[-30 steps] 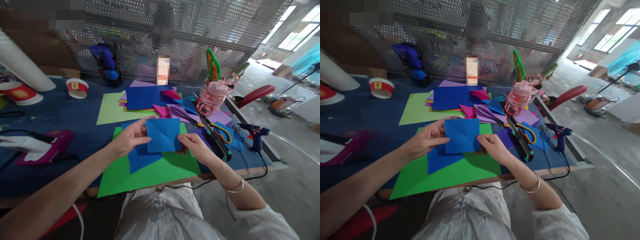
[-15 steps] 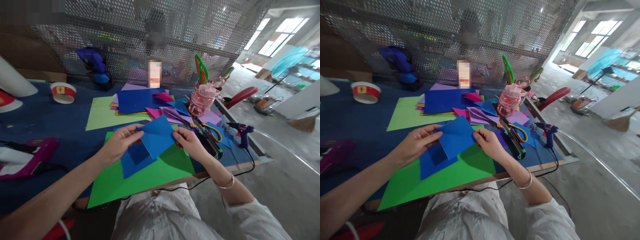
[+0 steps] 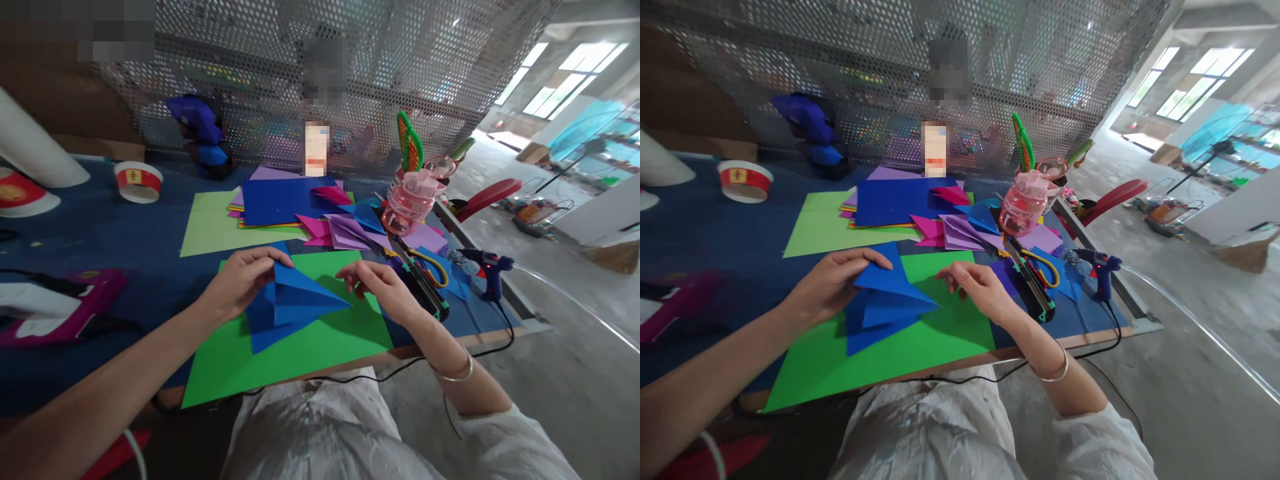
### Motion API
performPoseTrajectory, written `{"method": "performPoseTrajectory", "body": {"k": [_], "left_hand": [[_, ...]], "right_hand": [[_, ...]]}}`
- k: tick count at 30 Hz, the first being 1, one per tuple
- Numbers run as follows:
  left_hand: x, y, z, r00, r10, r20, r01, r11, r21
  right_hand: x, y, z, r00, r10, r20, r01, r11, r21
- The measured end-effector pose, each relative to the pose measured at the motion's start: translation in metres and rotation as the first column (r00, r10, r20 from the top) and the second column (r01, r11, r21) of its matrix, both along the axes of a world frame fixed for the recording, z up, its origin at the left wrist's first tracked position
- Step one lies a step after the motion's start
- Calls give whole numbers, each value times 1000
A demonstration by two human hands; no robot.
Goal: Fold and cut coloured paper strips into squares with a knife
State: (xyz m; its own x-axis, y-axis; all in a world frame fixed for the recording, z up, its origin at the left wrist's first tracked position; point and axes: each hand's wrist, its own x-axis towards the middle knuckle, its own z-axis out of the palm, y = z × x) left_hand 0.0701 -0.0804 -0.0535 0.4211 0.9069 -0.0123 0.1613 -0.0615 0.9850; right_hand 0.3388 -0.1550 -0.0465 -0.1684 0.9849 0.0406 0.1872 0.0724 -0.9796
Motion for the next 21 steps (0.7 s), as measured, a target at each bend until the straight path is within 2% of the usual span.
{"method": "performPoseTrajectory", "body": {"k": [3, 6, 8, 10, 12, 14, 16, 18, 21], "left_hand": [[5, -8, 3, 999, 26, -31, -23, 996, 87], [10, -14, 7, 994, -19, -108, 45, 969, 243], [13, -17, 9, 990, -66, -122, 100, 948, 303], [13, -20, 9, 985, -141, -95, 164, 935, 313], [13, -22, 7, 970, -244, -11, 238, 933, 270], [14, -24, 3, 955, -293, 54, 275, 936, 219], [17, -26, -4, 968, -250, -28, 249, 934, 256], [20, -25, -11, 972, -139, -187, 200, 909, 365], [24, -21, -20, 959, -24, -282, 158, 871, 465]], "right_hand": [[-4, -2, 2, 998, 61, 23, -60, 996, -59], [-11, -5, 2, 983, 143, 112, -136, 988, -66], [-17, -7, 2, 969, 175, 172, -168, 984, -57], [-22, -9, 1, 959, 190, 210, -183, 982, -53], [-27, -11, 1, 955, 184, 232, -178, 983, -45], [-31, -11, 1, 950, 156, 269, -157, 987, -16], [-35, -12, 1, 935, 125, 331, -145, 989, 35], [-39, -14, 2, 911, 86, 403, -146, 982, 120], [-45, -22, 0, 860, 10, 510, -181, 940, 288]]}}
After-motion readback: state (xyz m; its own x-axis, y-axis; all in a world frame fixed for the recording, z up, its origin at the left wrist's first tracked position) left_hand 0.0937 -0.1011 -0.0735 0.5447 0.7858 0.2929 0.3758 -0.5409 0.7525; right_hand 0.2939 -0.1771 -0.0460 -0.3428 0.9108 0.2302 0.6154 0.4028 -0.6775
